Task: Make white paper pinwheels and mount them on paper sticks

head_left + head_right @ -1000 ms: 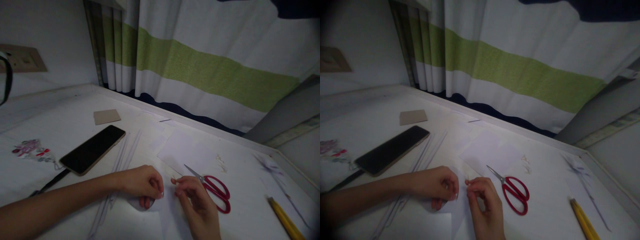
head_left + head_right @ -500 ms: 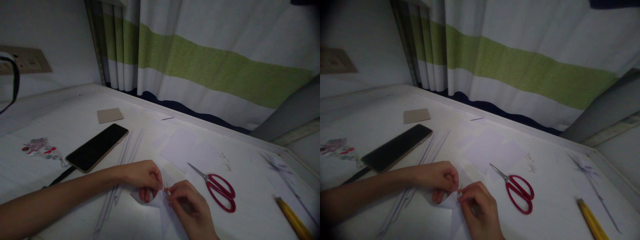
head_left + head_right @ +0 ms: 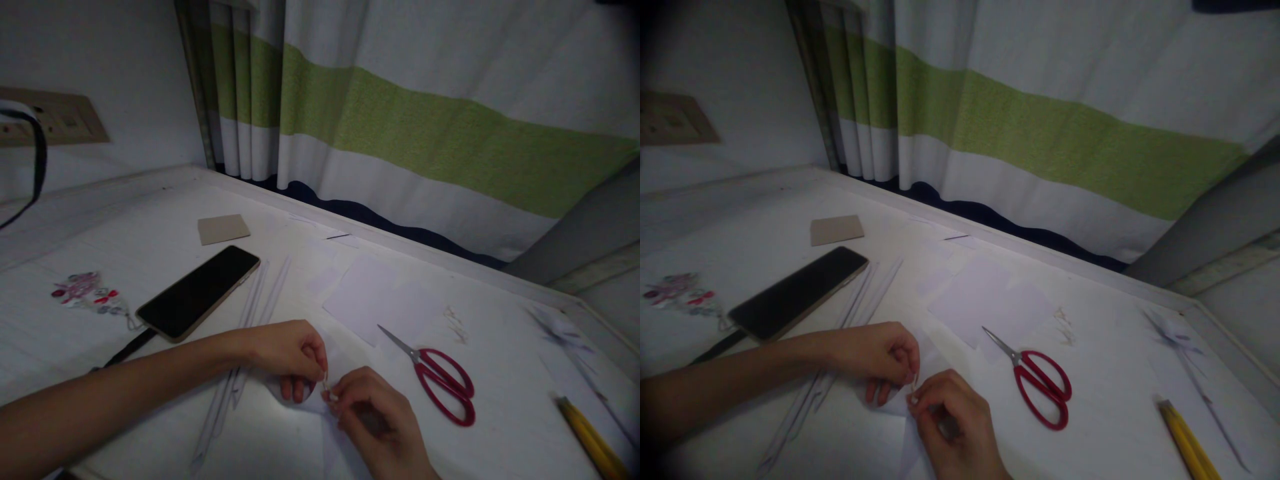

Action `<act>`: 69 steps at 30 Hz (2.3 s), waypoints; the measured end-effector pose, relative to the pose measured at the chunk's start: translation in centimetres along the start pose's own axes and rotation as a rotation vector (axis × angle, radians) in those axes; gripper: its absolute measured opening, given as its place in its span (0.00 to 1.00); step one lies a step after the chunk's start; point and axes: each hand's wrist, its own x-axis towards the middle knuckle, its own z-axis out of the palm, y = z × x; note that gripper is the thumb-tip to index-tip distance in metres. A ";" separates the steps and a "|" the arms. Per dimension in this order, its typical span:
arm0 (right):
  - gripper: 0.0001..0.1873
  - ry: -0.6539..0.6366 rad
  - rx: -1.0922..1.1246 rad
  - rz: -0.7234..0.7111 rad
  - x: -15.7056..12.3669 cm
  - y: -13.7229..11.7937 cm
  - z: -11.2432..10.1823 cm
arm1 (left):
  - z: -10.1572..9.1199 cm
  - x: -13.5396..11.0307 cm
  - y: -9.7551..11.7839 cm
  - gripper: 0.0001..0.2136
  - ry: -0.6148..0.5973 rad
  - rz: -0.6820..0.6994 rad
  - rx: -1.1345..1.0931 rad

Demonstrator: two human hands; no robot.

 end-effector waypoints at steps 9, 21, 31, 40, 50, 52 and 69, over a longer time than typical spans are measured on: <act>0.11 -0.030 -0.009 0.024 0.0 0.2 0.0 | -0.1 0.2 -0.3 0.04 -0.007 0.007 -0.004; 0.09 0.000 0.136 0.202 0.1 1.1 0.2 | -0.2 0.4 -0.5 0.04 -0.025 0.043 -0.014; 0.07 0.067 0.301 0.321 -0.3 1.4 0.7 | -0.3 0.5 -0.7 0.05 -0.021 0.070 0.001; 0.07 0.072 0.303 0.302 -0.1 1.3 0.7 | -0.5 0.5 -0.7 0.05 -0.029 0.102 0.016; 0.06 0.085 0.310 0.310 -0.1 1.2 0.8 | -0.3 0.6 -0.6 0.06 -0.013 0.101 0.008; 0.06 0.087 0.304 0.305 0.0 1.1 0.8 | -0.3 0.5 -0.5 0.06 -0.014 0.104 0.008; 0.14 0.038 0.229 0.239 0.0 1.1 0.5 | -1.1 0.2 -0.7 0.03 -0.188 0.120 -0.001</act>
